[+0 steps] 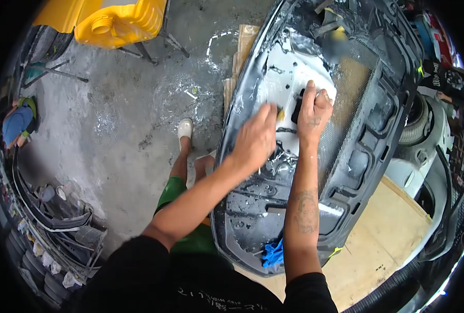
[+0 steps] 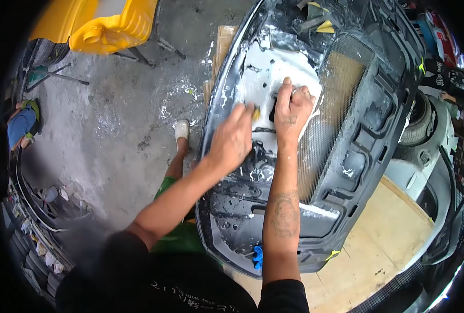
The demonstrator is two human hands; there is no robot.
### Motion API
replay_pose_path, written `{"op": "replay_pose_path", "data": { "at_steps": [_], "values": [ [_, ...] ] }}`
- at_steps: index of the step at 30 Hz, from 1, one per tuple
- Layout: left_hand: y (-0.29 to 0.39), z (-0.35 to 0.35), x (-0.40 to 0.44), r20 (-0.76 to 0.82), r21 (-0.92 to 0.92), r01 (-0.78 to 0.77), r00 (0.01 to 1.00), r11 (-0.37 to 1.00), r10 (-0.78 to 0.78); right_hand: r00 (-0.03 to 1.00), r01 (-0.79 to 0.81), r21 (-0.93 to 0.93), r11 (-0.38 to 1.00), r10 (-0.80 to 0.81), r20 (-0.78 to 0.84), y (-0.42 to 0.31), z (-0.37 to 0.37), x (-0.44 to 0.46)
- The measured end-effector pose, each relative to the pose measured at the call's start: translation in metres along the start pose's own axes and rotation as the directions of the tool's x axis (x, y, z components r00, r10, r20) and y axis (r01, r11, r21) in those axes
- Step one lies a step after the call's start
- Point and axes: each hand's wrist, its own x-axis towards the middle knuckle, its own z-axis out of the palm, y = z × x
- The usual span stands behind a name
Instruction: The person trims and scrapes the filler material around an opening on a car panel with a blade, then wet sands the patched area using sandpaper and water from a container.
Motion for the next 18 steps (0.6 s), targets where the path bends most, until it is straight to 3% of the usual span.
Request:
{"op": "replay_pose_path", "data": {
  "at_steps": [3, 7, 9, 11, 15, 17, 18],
  "values": [
    [-0.007, 0.002, 0.022, -0.052, 0.015, -0.019, 0.998, 1.000, 0.020, 0.999, -0.043, 0.018, 0.999, 0.043, -0.008, -0.004, -0.003, -0.002],
    [0.005, -0.005, 0.004, 0.078, 0.002, 0.085, 0.993, 0.996, -0.085, 0.998, -0.063, 0.047, 0.997, 0.062, 0.022, -0.002, -0.003, -0.002],
    [-0.013, 0.002, 0.031, -0.079, -0.013, -0.022, 0.997, 1.000, 0.021, 0.998, -0.064, 0.021, 0.998, 0.064, -0.004, -0.006, -0.002, 0.000],
    [-0.001, -0.002, 0.019, -0.070, -0.009, 0.005, 0.998, 1.000, -0.005, 0.999, -0.043, 0.023, 0.999, 0.043, -0.020, 0.001, 0.000, -0.002],
    [0.004, -0.009, 0.008, 0.076, -0.057, 0.074, 0.995, 0.996, -0.069, 0.997, 0.060, -0.032, 0.998, -0.061, -0.040, 0.007, 0.004, -0.002],
    [-0.010, -0.004, 0.024, -0.046, -0.065, -0.003, 0.999, 0.998, 0.000, 0.999, 0.042, -0.028, 0.999, -0.042, -0.027, 0.008, 0.003, -0.005],
    [-0.004, -0.007, 0.018, -0.007, -0.093, 0.035, 0.999, 0.995, -0.036, 0.999, 0.030, -0.049, 0.998, -0.032, -0.038, 0.011, 0.004, -0.006]
  ]
}}
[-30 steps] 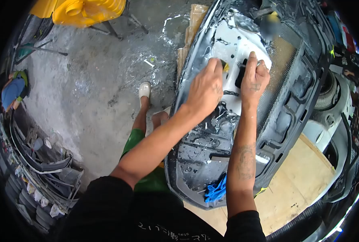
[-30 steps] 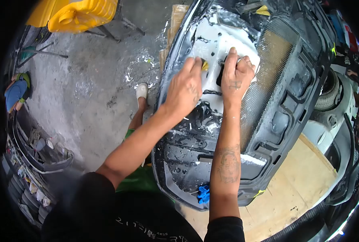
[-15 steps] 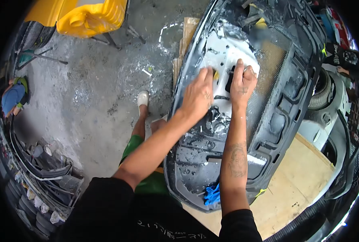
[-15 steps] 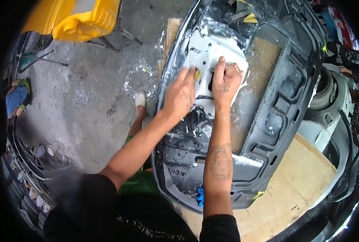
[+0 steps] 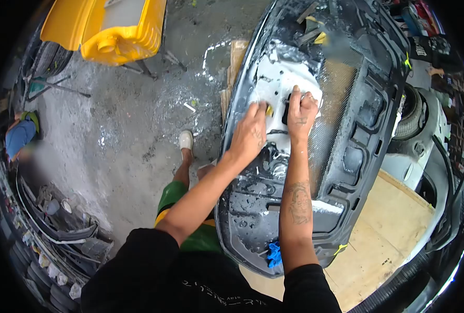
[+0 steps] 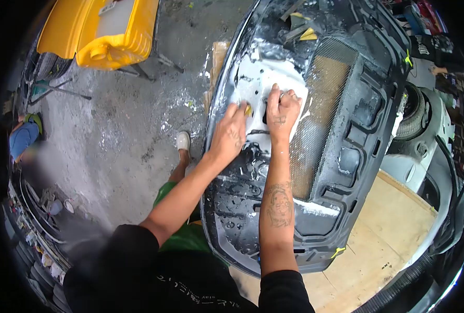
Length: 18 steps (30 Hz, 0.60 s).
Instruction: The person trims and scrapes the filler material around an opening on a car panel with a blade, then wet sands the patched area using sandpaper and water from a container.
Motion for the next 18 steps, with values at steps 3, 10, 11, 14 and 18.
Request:
{"op": "replay_pose_path", "data": {
  "at_steps": [3, 10, 11, 14, 18],
  "values": [
    [0.006, -0.004, -0.019, 0.078, -0.089, 0.019, 0.997, 0.996, -0.012, 0.997, -0.070, 0.046, 0.996, 0.069, 0.029, -0.009, -0.006, 0.010],
    [0.014, -0.004, -0.013, 0.039, 0.082, -0.026, 0.999, 0.996, 0.023, 0.999, -0.035, 0.092, 0.995, 0.037, -0.014, -0.006, -0.002, 0.006],
    [0.008, -0.001, -0.013, 0.051, 0.077, -0.008, 0.999, 0.997, 0.004, 0.999, -0.050, 0.084, 0.995, 0.050, 0.002, -0.005, -0.004, 0.000],
    [-0.002, 0.006, 0.010, -0.019, 0.090, -0.014, 1.000, 0.996, 0.016, 0.999, 0.044, 0.045, 0.998, -0.043, -0.029, -0.007, -0.002, 0.007],
    [0.002, 0.003, -0.013, 0.020, 0.048, -0.120, 0.993, 0.992, 0.119, 0.998, 0.036, 0.156, 0.987, -0.028, -0.058, -0.003, 0.001, 0.004]
  ]
}}
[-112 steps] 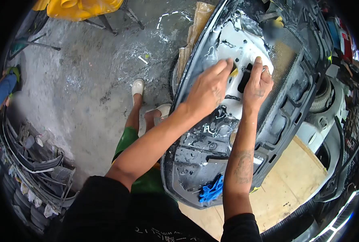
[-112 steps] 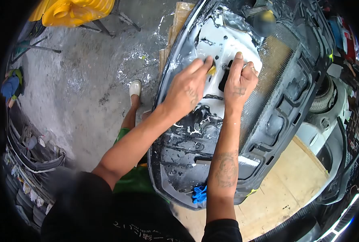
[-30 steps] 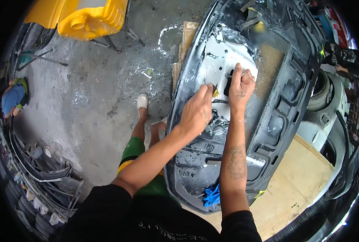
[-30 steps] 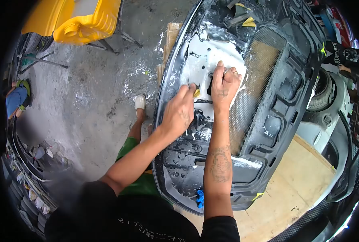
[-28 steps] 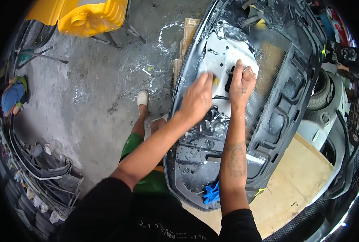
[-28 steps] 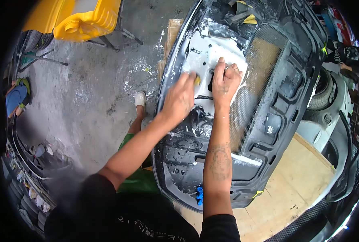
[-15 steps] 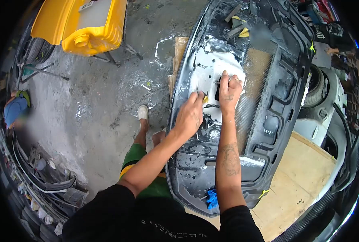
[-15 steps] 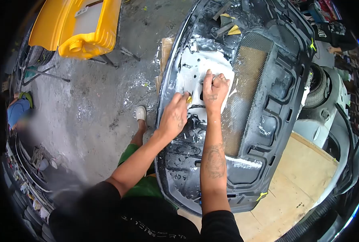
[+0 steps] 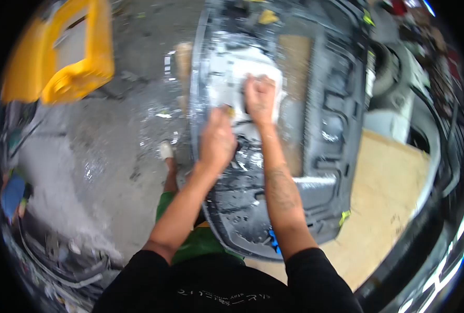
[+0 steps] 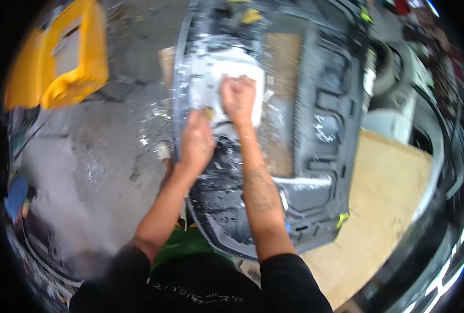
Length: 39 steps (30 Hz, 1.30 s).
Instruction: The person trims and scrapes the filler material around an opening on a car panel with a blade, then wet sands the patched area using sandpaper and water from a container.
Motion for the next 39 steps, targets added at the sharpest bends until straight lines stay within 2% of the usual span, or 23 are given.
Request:
{"op": "replay_pose_path", "data": {
  "at_steps": [1, 3, 4, 7, 8, 12, 13, 15, 17, 18, 20, 21, 22, 25, 27, 28, 29, 31, 32, 33, 35, 36, 39],
  "values": [
    [-0.011, 0.001, 0.006, 0.042, 0.050, -0.025, 0.999, 0.998, 0.023, 1.000, -0.030, 0.008, 1.000, 0.030, -0.008, -0.006, -0.003, 0.001],
    [-0.012, 0.006, 0.025, -0.066, 0.017, -0.023, 0.998, 1.000, 0.024, 0.997, -0.031, 0.035, 0.999, 0.033, -0.071, 0.002, 0.005, -0.002],
    [-0.014, 0.008, 0.020, -0.060, 0.007, -0.050, 0.997, 0.999, 0.050, 0.997, -0.036, -0.015, 0.999, 0.035, -0.072, 0.000, 0.004, -0.002],
    [0.000, 0.004, 0.001, 0.004, -0.042, -0.040, 0.999, 0.998, 0.040, 0.997, -0.071, -0.104, 0.992, 0.069, -0.023, -0.003, -0.002, 0.001],
    [0.001, 0.002, 0.011, 0.009, -0.003, -0.034, 0.999, 0.999, 0.034, 0.998, -0.062, -0.120, 0.991, 0.057, -0.041, -0.004, -0.002, 0.001],
    [0.002, 0.003, 0.020, -0.075, 0.016, -0.044, 0.996, 0.999, 0.045, 0.997, -0.074, -0.114, 0.991, 0.072, -0.024, -0.005, 0.000, 0.003],
    [0.006, 0.000, 0.007, -0.025, -0.020, -0.033, 0.999, 0.999, 0.032, 0.994, -0.107, -0.095, 0.990, 0.107, -0.007, -0.008, -0.002, 0.002],
    [0.007, 0.003, 0.003, -0.059, -0.049, -0.050, 0.997, 0.998, 0.047, 0.997, -0.027, -0.066, 0.997, 0.022, -0.074, -0.003, 0.001, 0.001],
    [-0.013, 0.008, 0.020, -0.024, 0.006, 0.020, 1.000, 1.000, -0.020, 0.995, -0.017, -0.002, 1.000, 0.017, -0.094, -0.003, 0.003, -0.001],
    [-0.013, 0.009, 0.021, -0.015, 0.055, -0.001, 1.000, 0.998, 0.002, 0.995, -0.095, -0.033, 0.995, 0.095, -0.002, -0.002, -0.001, -0.001],
    [-0.009, 0.006, 0.006, -0.056, 0.100, -0.078, 0.995, 0.992, 0.083, 0.998, -0.063, -0.015, 0.998, 0.063, 0.007, -0.007, -0.003, 0.002],
    [0.003, -0.002, 0.000, -0.037, -0.083, -0.043, 0.998, 0.996, 0.041, 0.998, -0.069, -0.042, 0.997, 0.069, 0.006, 0.002, 0.000, 0.000],
    [-0.007, 0.003, 0.002, -0.045, -0.020, -0.060, 0.997, 0.998, 0.059, 0.997, -0.080, -0.018, 0.997, 0.080, 0.011, -0.003, -0.003, 0.001],
    [-0.015, 0.009, 0.033, -0.065, 0.014, 0.029, 0.997, 0.999, -0.028, 0.993, -0.113, -0.038, 0.993, 0.113, 0.017, -0.005, -0.004, 0.003],
    [-0.007, 0.003, 0.017, -0.025, 0.020, 0.042, 0.999, 0.999, -0.042, 0.996, -0.078, -0.060, 0.995, 0.080, 0.033, -0.006, -0.004, 0.004],
    [-0.001, 0.002, 0.007, -0.055, 0.055, -0.052, 0.997, 0.997, 0.056, 0.998, -0.061, -0.066, 0.996, 0.062, 0.014, -0.008, -0.004, 0.004],
    [-0.006, 0.006, 0.010, -0.058, 0.056, -0.045, 0.997, 0.997, 0.048, 0.998, -0.060, -0.065, 0.996, 0.061, 0.022, -0.008, -0.004, 0.007],
    [-0.014, 0.004, 0.023, -0.031, -0.016, -0.022, 0.999, 1.000, 0.022, 0.995, -0.097, -0.050, 0.994, 0.097, 0.010, -0.007, -0.004, 0.002],
    [-0.013, 0.002, 0.033, 0.010, -0.050, 0.065, 0.998, 0.997, -0.065, 0.993, -0.109, -0.050, 0.993, 0.111, 0.039, -0.003, -0.003, 0.002],
    [-0.011, 0.000, 0.030, 0.002, -0.043, 0.057, 0.998, 0.997, -0.057, 0.998, -0.053, -0.062, 0.997, 0.055, 0.039, -0.008, -0.005, 0.004],
    [-0.004, -0.003, 0.011, 0.042, -0.083, -0.005, 0.999, 0.997, 0.009, 0.998, -0.035, -0.106, 0.994, 0.040, 0.044, 0.001, -0.002, 0.002],
    [-0.009, -0.003, 0.015, -0.025, -0.112, -0.058, 0.998, 0.992, 0.056, 0.998, -0.035, -0.103, 0.994, 0.040, 0.055, 0.000, -0.003, 0.003],
    [-0.023, 0.004, 0.047, -0.054, -0.109, -0.050, 0.998, 0.993, 0.045, 0.994, -0.078, -0.081, 0.994, 0.084, 0.075, -0.005, -0.005, 0.001]
  ]
}}
